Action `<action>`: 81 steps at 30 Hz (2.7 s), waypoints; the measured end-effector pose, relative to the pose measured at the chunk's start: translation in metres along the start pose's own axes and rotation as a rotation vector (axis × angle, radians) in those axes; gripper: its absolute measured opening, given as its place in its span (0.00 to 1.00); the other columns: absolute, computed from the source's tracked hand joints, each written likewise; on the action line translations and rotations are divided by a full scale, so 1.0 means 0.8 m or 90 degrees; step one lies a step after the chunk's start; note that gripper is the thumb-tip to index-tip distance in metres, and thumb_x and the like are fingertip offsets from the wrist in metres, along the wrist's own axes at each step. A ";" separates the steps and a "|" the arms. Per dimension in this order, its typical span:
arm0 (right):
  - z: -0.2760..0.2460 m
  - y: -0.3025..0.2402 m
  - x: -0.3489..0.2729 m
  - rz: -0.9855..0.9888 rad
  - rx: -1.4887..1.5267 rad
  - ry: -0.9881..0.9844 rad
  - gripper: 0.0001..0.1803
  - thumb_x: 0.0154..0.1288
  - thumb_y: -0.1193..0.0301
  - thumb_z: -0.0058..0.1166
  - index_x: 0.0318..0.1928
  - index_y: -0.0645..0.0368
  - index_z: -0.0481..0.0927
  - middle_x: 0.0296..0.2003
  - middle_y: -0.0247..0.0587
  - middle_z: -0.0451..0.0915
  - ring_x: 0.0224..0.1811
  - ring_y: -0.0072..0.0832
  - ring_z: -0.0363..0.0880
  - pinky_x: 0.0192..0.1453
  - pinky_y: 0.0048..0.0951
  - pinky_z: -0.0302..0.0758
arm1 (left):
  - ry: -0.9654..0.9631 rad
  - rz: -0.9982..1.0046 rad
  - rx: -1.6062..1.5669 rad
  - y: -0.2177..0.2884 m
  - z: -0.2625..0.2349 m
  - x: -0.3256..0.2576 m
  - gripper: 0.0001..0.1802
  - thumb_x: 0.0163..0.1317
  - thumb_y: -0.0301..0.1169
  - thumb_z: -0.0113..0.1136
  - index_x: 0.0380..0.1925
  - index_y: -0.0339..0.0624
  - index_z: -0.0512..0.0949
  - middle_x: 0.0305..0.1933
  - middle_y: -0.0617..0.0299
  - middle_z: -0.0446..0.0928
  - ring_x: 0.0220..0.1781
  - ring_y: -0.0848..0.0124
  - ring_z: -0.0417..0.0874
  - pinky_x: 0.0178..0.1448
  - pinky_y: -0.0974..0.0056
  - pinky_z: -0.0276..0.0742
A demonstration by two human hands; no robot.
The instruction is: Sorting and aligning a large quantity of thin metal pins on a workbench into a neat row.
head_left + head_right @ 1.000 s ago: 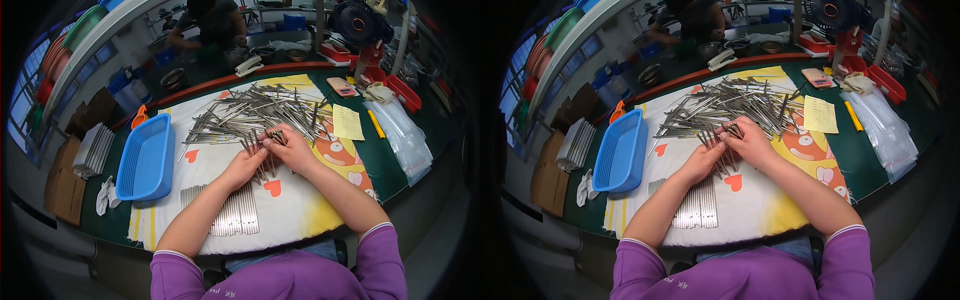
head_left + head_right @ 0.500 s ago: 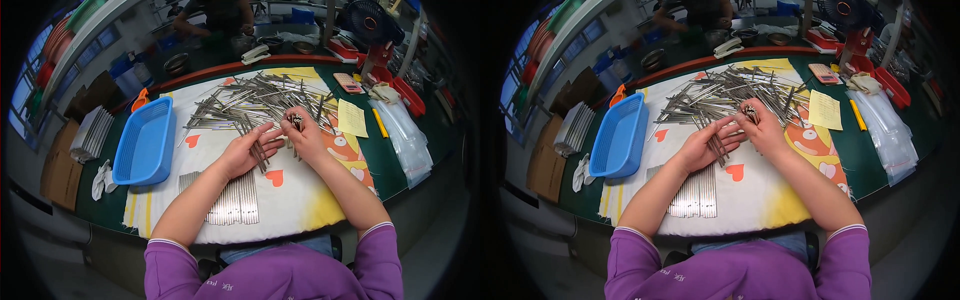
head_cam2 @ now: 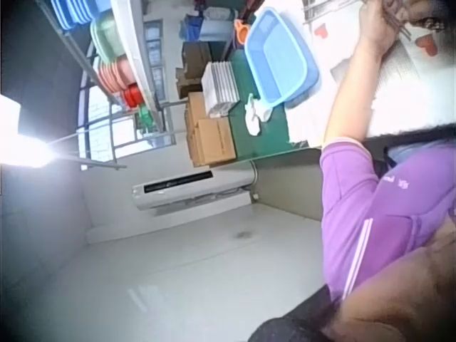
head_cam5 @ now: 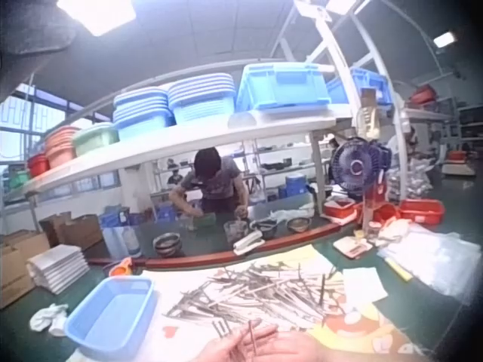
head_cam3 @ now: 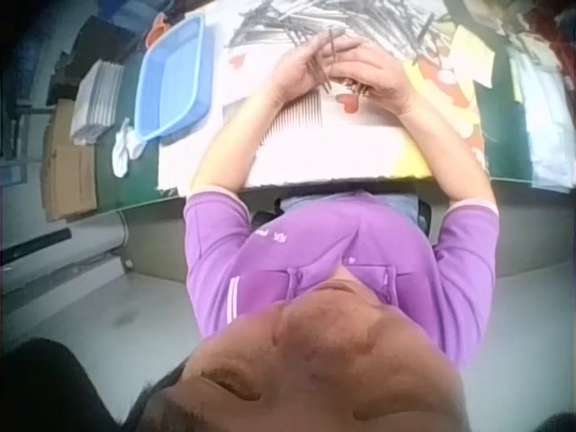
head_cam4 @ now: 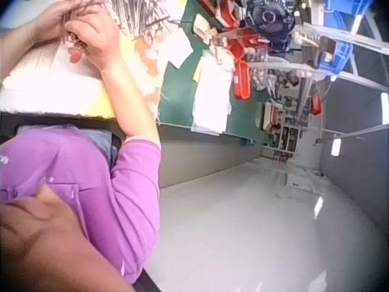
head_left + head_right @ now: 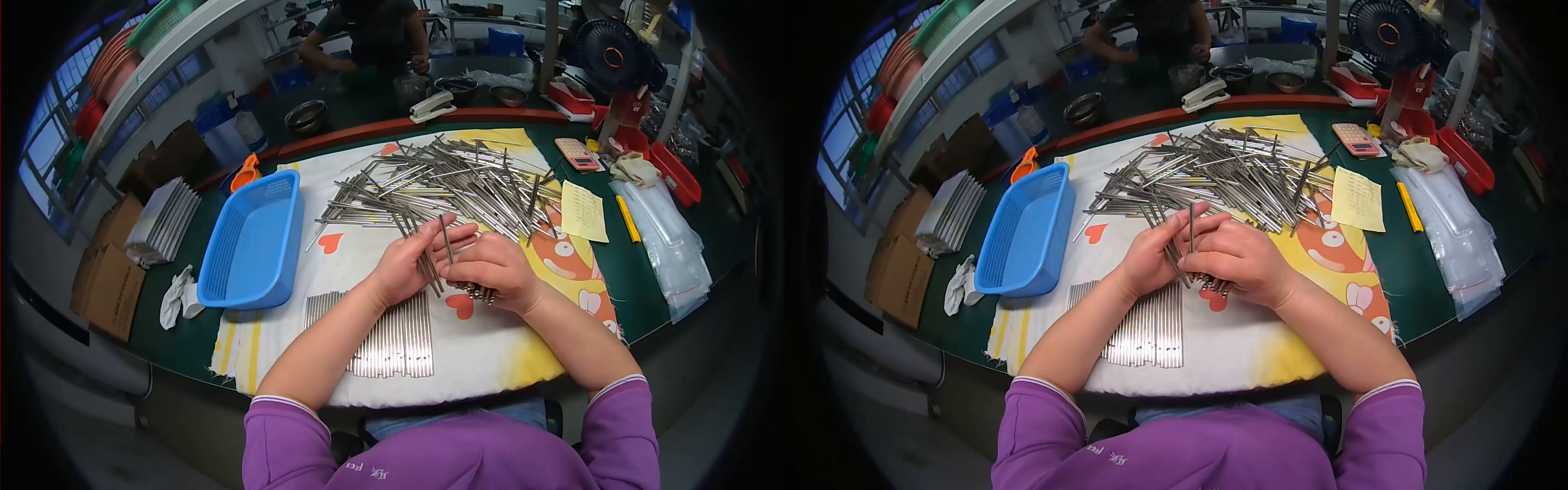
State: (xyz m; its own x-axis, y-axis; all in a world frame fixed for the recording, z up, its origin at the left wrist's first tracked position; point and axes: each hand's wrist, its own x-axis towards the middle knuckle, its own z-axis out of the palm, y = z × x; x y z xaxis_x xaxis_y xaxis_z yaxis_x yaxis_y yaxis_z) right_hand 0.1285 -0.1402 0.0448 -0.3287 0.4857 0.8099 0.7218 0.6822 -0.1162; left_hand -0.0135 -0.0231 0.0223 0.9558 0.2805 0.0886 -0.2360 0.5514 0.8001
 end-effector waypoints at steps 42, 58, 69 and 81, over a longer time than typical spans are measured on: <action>0.018 -0.025 -0.005 0.066 0.274 -0.285 0.15 0.45 0.80 0.56 0.37 0.52 0.79 0.42 0.33 0.76 0.51 0.40 0.73 0.53 0.41 0.70 | 0.234 0.032 1.094 0.048 0.051 -0.164 0.27 0.56 0.29 0.57 0.57 0.39 0.66 0.63 0.53 0.65 0.68 0.56 0.59 0.69 0.58 0.55; -0.028 -0.047 -0.032 0.074 0.194 -0.582 0.55 0.33 0.39 0.64 0.64 0.48 0.62 0.66 0.44 0.54 0.71 0.47 0.44 0.70 0.57 0.39 | 0.312 -0.012 1.173 -0.019 0.076 -0.231 0.33 0.54 0.37 0.61 0.59 0.37 0.63 0.67 0.49 0.56 0.70 0.48 0.50 0.71 0.47 0.44; -0.059 -0.053 -0.047 0.172 0.143 -0.627 0.62 0.36 0.35 0.60 0.67 0.57 0.52 0.68 0.47 0.48 0.72 0.46 0.40 0.71 0.53 0.39 | -0.046 0.096 1.049 -0.061 0.112 -0.160 0.32 0.54 0.38 0.61 0.59 0.41 0.64 0.67 0.53 0.56 0.71 0.52 0.52 0.70 0.45 0.49; -0.009 -0.050 -0.031 0.202 0.124 -0.474 0.44 0.57 0.46 0.49 0.66 0.59 0.53 0.67 0.49 0.52 0.71 0.43 0.46 0.72 0.45 0.43 | -0.038 0.074 1.019 -0.051 0.097 -0.187 0.23 0.56 0.29 0.55 0.53 0.36 0.69 0.62 0.51 0.64 0.67 0.57 0.61 0.68 0.51 0.56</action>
State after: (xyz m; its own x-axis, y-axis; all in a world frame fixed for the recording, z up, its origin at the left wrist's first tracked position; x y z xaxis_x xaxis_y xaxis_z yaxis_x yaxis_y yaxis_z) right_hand 0.1123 -0.1838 0.0335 -0.4940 0.8584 0.1381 0.7520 0.5016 -0.4278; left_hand -0.1334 -0.1487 0.0225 0.9608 0.2096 0.1813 0.0769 -0.8303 0.5520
